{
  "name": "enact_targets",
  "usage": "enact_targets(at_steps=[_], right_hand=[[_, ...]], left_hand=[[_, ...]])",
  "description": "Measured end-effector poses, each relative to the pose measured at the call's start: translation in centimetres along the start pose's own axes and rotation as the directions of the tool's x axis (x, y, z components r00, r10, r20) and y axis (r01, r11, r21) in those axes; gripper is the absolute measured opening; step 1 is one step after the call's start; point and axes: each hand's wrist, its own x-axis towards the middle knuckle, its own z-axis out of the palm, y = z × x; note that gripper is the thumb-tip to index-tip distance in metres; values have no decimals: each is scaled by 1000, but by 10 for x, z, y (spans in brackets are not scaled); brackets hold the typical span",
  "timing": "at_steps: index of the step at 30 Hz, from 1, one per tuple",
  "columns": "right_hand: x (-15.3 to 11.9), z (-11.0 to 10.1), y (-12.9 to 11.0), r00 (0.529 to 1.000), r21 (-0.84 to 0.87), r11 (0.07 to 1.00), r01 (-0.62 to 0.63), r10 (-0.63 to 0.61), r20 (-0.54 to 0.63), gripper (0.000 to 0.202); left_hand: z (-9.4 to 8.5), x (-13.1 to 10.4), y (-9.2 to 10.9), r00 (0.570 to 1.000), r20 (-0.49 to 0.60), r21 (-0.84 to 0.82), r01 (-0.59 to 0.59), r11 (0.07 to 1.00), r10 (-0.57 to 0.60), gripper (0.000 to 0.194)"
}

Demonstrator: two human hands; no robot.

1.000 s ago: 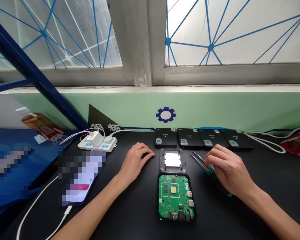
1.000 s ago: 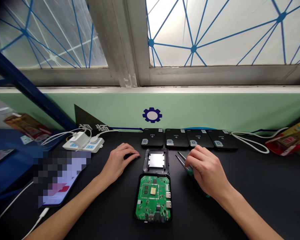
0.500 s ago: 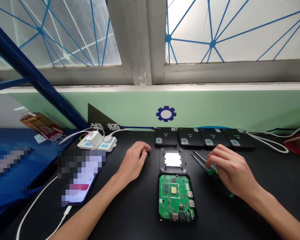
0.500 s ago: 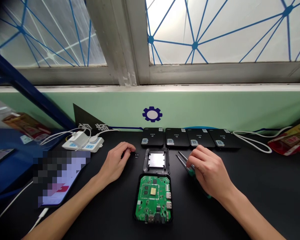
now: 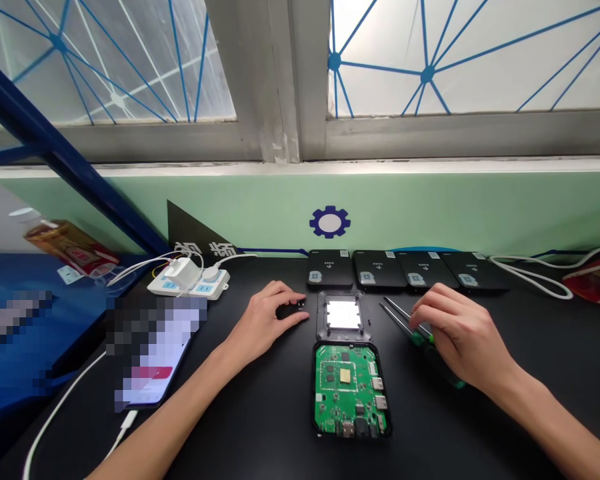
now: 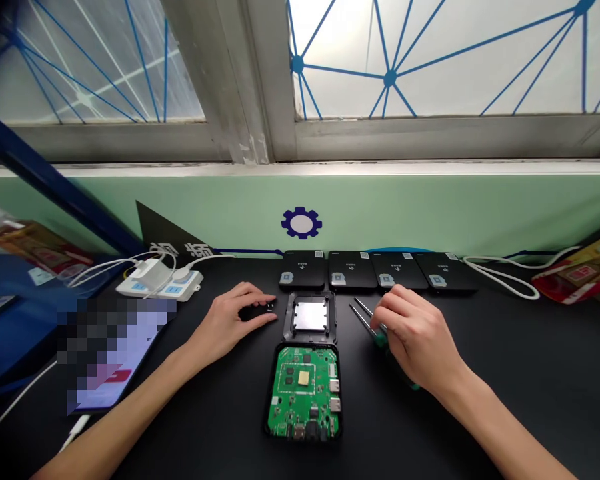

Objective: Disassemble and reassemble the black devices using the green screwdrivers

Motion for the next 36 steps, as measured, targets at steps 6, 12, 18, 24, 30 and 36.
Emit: enact_targets(at_steps=[6, 12, 18, 24, 30, 36], right_hand=[[-1, 0, 1, 1000, -1, 1000, -11, 11, 3, 35], [-1, 0, 1, 1000, 1, 1000, -15, 15, 13, 35], [0, 1, 1, 1000, 4, 1000, -4, 4, 18, 35], [0, 2, 0, 1000, 3, 1000, 1, -1, 16, 36], [1, 1, 0, 1000, -4, 1000, 15, -14, 13, 36], [1, 1, 1, 1000, -10, 1000, 16, -16, 12, 36]], left_hand=[[2, 2, -5, 996, -52, -19, 76, 997, -76, 32], [6, 6, -7, 989, -90, -75, 112, 991, -119, 31], [8, 10, -7, 983, -94, -122, 143, 982, -155, 21], [8, 11, -4, 985, -84, -137, 137, 981, -149, 12], [9, 9, -2, 992, -64, -108, 100, 989, -108, 17], [7, 7, -1, 996, -54, -79, 74, 994, -78, 20]])
